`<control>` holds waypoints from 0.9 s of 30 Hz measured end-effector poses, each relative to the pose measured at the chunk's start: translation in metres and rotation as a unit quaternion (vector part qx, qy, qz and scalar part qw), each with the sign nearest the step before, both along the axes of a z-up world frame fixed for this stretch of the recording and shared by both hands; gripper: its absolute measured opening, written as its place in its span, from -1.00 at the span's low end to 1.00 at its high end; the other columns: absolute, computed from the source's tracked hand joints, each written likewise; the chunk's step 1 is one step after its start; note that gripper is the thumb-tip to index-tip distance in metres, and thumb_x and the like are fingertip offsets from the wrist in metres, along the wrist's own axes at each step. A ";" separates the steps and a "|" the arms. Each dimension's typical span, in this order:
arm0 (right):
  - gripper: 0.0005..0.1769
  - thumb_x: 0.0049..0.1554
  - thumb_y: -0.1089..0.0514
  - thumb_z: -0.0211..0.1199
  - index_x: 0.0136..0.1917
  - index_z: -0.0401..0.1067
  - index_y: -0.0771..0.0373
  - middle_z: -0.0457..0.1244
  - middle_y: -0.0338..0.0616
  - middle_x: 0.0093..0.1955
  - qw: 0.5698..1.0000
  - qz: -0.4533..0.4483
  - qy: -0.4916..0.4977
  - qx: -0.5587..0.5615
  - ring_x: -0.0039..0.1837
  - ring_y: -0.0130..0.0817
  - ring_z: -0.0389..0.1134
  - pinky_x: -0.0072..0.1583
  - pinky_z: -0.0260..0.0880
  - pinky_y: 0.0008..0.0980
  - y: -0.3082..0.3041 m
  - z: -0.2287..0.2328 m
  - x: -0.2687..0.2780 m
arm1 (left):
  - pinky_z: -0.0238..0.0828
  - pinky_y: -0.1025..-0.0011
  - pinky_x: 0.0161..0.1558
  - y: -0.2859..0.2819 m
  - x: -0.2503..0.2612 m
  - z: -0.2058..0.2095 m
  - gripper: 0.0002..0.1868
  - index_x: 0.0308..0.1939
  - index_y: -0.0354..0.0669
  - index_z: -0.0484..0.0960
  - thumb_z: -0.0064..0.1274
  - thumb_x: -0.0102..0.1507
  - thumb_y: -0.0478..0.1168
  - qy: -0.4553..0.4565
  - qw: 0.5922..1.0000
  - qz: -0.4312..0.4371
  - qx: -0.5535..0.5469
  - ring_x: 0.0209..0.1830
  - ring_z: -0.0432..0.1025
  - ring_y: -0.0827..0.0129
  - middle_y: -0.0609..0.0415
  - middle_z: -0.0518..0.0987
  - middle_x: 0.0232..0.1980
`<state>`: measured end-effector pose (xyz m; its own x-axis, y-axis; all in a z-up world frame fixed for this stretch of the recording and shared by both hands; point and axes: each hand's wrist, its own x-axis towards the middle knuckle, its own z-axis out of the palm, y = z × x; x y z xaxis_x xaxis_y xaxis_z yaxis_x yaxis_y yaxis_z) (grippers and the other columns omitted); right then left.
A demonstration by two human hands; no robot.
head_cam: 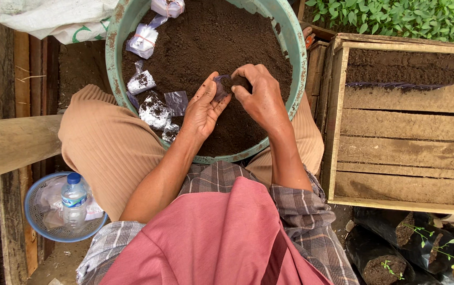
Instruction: The person scoops soil from a large green basin and fills small plastic seed pouches. They fold the pouches to secure the soil and place them into a wooden crate.
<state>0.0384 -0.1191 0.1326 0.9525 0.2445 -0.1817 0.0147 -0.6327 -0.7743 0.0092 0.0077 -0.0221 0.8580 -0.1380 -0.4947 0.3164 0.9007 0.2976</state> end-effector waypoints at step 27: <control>-0.79 0.05 0.33 0.20 -0.01 0.40 0.20 0.19 0.03 -0.12 0.998 -0.043 0.042 0.003 -0.02 -0.07 0.30 0.04 0.42 -0.10 -0.007 -0.047 -0.001 | 0.45 0.05 0.08 0.003 0.003 -0.011 -0.55 0.20 -0.25 0.40 0.08 0.24 -0.28 0.009 0.999 0.051 -0.002 0.04 0.44 -0.06 -0.31 0.50 0.05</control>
